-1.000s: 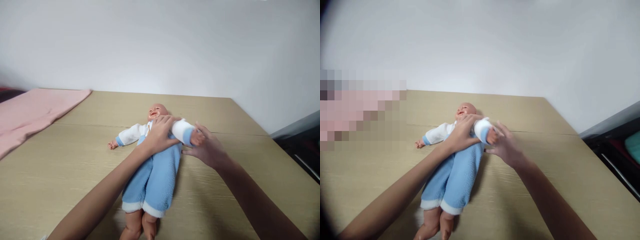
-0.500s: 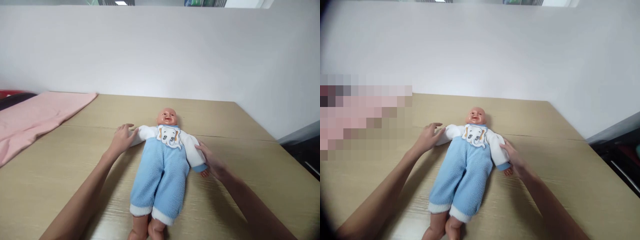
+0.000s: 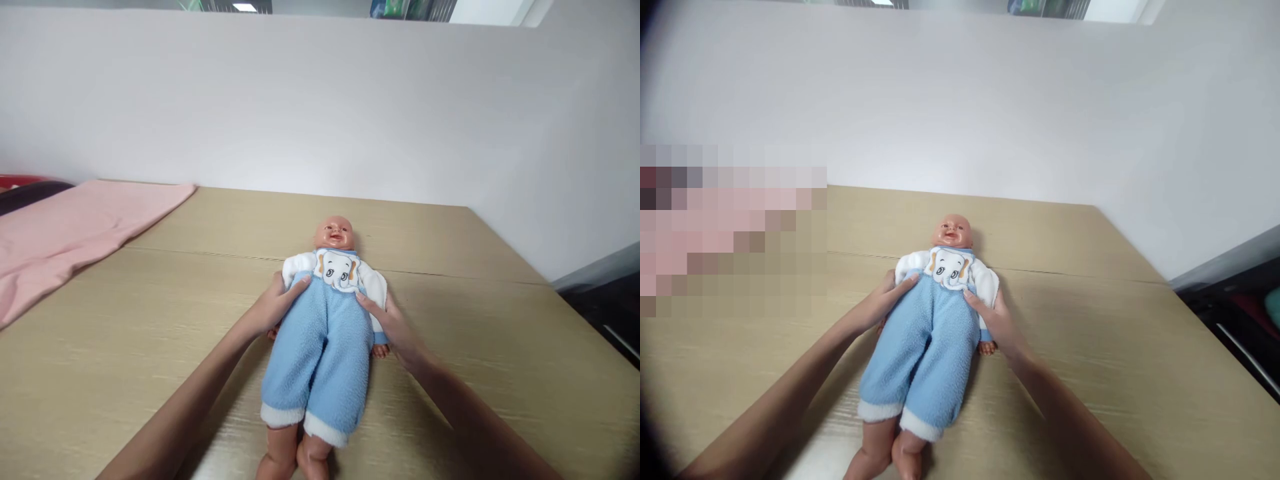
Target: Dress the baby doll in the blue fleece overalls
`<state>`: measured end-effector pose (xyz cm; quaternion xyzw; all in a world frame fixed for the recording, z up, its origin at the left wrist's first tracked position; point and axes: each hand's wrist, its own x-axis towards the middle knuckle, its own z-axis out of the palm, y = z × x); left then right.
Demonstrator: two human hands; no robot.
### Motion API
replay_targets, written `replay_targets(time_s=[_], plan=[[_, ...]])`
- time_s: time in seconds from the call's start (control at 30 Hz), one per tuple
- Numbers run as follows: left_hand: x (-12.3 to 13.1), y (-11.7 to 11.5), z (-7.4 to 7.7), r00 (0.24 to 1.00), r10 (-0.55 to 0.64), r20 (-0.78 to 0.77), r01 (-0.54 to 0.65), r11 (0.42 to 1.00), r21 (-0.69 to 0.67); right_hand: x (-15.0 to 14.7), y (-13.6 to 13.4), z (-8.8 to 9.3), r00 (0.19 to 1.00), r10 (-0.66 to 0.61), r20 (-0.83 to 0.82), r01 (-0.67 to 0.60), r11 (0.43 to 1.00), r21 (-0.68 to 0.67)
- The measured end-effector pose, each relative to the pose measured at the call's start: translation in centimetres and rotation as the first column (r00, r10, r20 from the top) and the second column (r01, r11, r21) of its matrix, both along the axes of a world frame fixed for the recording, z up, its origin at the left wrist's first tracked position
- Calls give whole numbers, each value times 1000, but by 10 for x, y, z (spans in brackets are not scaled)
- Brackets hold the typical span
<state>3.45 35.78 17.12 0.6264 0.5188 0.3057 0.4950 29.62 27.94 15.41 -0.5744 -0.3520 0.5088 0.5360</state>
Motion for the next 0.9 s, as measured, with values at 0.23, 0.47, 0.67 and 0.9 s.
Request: replay_targets(time_s=[0.23, 0.47, 0.67, 0.9], plan=[[8, -16, 19, 996, 84, 20, -84, 996, 17, 3, -6, 15, 999, 12, -39, -13, 1000, -7], [11, -53, 41, 989, 119, 86, -119, 993, -5, 6, -34, 61, 999, 7, 40, -8, 1000, 8], [10, -125, 43, 957, 133, 260, -145, 989, 31, 13, -92, 99, 953, -18, 304, -3, 997, 71], [-12, -244, -27, 986, 119, 115, -114, 992, -46, 29, -191, 104, 872, 58, 486, -138, 982, 132]])
